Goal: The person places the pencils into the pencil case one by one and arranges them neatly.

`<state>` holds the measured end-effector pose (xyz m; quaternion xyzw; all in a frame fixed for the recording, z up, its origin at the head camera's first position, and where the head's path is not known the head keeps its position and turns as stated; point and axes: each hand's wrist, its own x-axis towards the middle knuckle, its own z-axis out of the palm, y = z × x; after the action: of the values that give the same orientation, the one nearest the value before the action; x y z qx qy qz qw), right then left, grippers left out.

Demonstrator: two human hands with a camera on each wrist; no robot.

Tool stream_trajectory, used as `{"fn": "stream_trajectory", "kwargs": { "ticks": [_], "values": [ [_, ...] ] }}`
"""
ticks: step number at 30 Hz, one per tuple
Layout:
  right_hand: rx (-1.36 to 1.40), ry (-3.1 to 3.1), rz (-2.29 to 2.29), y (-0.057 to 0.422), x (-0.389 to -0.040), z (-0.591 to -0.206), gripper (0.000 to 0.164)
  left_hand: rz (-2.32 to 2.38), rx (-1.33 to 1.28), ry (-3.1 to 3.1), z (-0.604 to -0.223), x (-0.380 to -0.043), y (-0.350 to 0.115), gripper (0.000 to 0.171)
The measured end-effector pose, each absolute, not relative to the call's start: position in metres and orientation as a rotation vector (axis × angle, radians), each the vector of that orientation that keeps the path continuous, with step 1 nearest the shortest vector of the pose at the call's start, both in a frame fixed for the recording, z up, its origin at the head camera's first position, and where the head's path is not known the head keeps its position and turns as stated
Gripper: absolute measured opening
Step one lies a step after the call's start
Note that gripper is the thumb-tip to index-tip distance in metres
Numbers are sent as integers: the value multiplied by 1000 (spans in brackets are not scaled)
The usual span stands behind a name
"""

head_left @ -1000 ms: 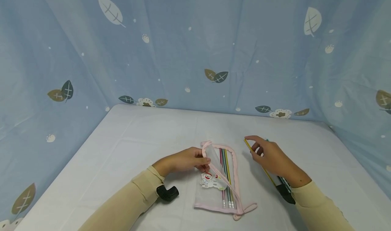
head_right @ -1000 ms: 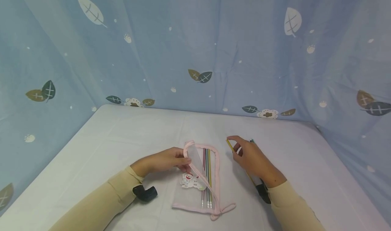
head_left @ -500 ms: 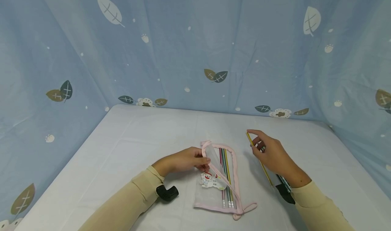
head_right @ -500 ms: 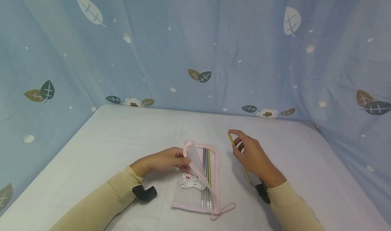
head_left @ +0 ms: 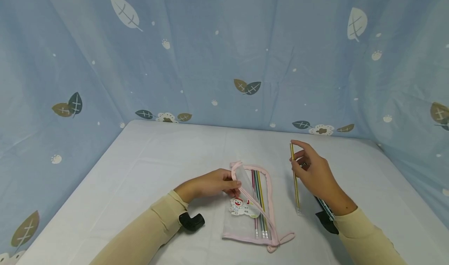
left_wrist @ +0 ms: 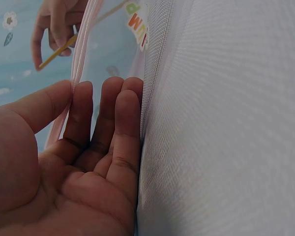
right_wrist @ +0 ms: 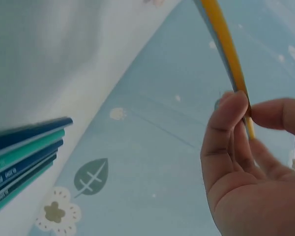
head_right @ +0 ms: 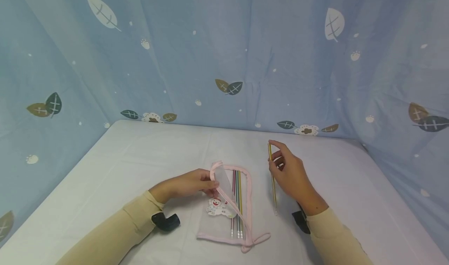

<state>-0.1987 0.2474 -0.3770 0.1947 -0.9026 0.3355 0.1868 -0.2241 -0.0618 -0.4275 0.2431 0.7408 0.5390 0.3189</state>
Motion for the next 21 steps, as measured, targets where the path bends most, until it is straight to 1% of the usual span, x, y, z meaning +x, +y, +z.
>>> {"fn": "stream_trajectory", "kwargs": {
  "ticks": [6, 21],
  "values": [
    [488, -2506, 1133, 246, -199, -380, 64, 1416, 643, 1949, -428, -224, -62, 25],
    [508, -2487, 1501, 238, -199, -386, 62, 1404, 650, 1958, -426, -224, -62, 26]
  ]
}}
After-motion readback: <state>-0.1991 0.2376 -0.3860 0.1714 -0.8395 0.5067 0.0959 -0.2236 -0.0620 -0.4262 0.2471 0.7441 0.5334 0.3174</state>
